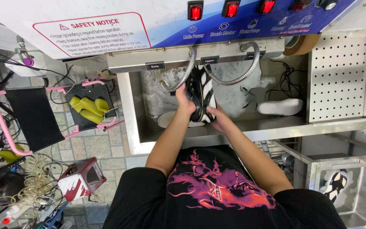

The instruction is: The person uses a multifunctional shoe washing machine to clean a black and white sneaker. They hold the shoe under rotating brushes and water jets, then rinse it with a handheld spray nozzle. Finally, they place the cleaned shoe on a perforated metal tray to drain.

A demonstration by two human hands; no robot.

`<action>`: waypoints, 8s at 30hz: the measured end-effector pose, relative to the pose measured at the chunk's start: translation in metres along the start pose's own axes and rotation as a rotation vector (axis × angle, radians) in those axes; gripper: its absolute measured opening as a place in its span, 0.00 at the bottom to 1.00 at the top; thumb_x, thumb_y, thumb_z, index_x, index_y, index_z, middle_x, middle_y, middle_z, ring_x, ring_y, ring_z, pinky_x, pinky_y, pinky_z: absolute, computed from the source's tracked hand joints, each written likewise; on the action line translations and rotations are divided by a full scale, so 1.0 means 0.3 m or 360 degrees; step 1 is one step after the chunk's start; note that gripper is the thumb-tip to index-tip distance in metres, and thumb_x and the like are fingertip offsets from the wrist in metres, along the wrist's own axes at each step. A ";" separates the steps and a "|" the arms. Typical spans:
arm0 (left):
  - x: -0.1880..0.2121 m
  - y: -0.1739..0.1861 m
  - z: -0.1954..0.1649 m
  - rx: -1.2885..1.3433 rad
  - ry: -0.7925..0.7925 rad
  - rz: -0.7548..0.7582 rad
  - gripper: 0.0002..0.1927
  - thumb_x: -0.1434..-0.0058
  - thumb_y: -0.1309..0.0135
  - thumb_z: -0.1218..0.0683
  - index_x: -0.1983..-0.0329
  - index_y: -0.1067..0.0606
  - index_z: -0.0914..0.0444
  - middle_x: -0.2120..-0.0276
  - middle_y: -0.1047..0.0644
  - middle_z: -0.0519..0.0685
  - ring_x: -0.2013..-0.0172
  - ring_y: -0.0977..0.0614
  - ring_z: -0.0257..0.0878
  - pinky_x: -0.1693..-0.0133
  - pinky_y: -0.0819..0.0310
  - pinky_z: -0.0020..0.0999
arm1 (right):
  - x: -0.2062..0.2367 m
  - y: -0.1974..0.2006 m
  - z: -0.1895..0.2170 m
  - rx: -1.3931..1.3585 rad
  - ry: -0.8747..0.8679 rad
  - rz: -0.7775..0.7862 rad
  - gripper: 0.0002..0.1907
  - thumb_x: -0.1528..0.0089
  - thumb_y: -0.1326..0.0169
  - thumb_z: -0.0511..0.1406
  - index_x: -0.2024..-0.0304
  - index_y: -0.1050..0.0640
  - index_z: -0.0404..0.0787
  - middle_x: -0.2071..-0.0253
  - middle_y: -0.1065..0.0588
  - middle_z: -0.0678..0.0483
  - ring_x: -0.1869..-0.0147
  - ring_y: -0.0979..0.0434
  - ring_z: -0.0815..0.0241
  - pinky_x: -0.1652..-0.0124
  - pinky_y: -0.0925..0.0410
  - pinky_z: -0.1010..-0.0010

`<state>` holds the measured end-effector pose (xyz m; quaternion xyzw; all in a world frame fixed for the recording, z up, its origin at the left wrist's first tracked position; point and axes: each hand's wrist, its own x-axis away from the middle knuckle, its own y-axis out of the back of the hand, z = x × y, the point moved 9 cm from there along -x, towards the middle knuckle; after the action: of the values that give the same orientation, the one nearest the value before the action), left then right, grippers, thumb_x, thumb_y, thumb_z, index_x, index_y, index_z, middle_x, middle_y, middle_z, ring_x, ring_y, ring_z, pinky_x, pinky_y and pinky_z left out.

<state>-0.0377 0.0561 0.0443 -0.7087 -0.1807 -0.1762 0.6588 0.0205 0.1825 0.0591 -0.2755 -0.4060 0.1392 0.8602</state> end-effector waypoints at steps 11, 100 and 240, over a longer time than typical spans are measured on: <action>0.013 -0.011 -0.023 0.0145 0.0029 0.0029 0.24 0.38 0.51 0.46 0.45 0.24 0.66 0.49 0.20 0.53 0.46 0.21 0.48 0.39 0.30 0.45 | 0.013 -0.068 0.095 0.0156 0.0008 -0.0063 0.32 0.37 0.47 0.39 0.30 0.37 0.44 0.37 0.27 0.55 0.36 0.25 0.59 0.40 0.32 0.59; -0.070 -0.108 0.063 0.0297 0.0095 0.0115 0.19 0.28 0.51 0.50 0.43 0.25 0.68 0.49 0.20 0.58 0.50 0.19 0.50 0.45 0.23 0.44 | 0.042 -0.042 -0.013 -0.0220 -0.0132 -0.0074 0.30 0.29 0.57 0.49 0.30 0.36 0.43 0.35 0.29 0.51 0.34 0.28 0.53 0.36 0.35 0.51; -0.004 -0.074 0.057 -0.3079 -0.0566 0.0398 0.30 0.30 0.52 0.45 0.30 0.39 0.63 0.33 0.37 0.59 0.33 0.37 0.54 0.34 0.44 0.44 | 0.164 0.029 0.003 0.0199 0.0261 0.0136 0.41 0.43 0.37 0.36 0.30 0.38 0.31 0.38 0.29 0.46 0.34 0.28 0.52 0.36 0.34 0.57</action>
<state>-0.0494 0.0747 0.0617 -0.9714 0.0208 -0.0681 -0.2265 0.0508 0.2125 0.0850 -0.2489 -0.3126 0.1777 0.8993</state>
